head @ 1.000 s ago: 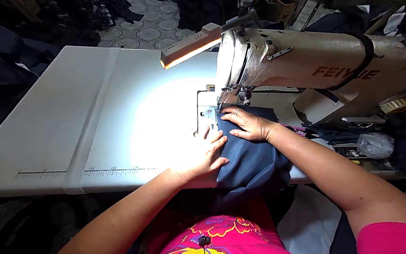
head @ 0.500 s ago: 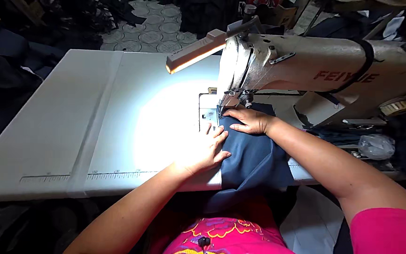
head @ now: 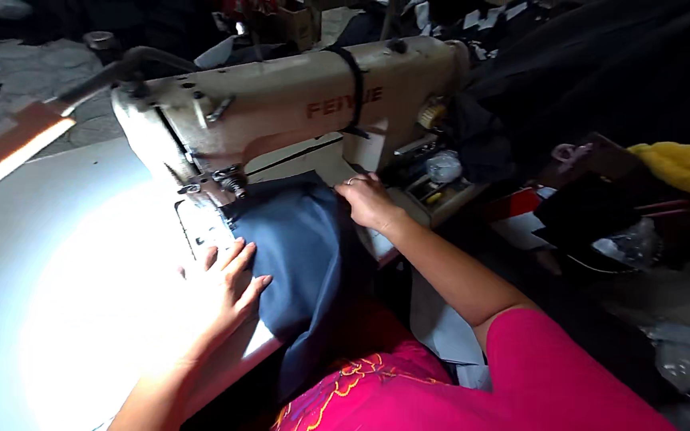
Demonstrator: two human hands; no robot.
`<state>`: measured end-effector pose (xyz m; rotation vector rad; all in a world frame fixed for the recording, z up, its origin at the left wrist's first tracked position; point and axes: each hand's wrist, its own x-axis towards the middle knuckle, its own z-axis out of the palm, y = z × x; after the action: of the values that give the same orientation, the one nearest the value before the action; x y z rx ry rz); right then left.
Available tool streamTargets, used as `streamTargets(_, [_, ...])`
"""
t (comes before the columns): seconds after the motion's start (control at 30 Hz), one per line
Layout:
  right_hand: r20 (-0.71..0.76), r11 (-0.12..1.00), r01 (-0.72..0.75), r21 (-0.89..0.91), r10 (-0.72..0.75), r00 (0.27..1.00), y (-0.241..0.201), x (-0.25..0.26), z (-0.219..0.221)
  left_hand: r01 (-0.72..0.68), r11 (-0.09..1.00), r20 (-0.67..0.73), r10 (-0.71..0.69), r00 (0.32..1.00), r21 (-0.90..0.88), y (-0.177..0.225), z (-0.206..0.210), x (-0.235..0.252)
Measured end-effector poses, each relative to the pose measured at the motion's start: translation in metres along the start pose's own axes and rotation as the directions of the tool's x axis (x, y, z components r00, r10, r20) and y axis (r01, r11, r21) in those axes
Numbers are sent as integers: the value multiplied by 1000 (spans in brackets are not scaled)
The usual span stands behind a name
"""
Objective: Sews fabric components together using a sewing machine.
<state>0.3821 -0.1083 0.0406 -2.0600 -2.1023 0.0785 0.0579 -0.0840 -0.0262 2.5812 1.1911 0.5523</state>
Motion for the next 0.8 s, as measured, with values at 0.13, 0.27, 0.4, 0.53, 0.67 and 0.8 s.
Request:
streamTargets(0.13, [-95, 986, 167, -5, -166, 982, 8, -4, 11, -11, 999, -17, 10, 1000, -44, -5, 2, 0])
streamTargets(0.27, [-449, 912, 396, -106, -399, 800, 6, -19, 14, -52, 999, 16, 52, 999, -6, -8, -5, 0])
streamTargets(0.4, [-481, 920, 351, -175, -391, 785, 29, -32, 7, -62, 998, 38, 62, 997, -15, -12, -7, 0])
streamTargets(0.53, [-446, 989, 132, -70, -149, 883, 66, -34, 11, -52, 998, 66, 54, 996, -43, -13, -7, 1])
streamTargets(0.67, [-488, 967, 113, 229, 13, 873, 30, -70, -3, -63, 997, 47, 64, 997, -36, -13, -6, 3])
streamTargets(0.8, [314, 860, -272, 431, 140, 939, -32, -131, 5, -36, 998, 77, 41, 996, -59, -5, -11, 3])
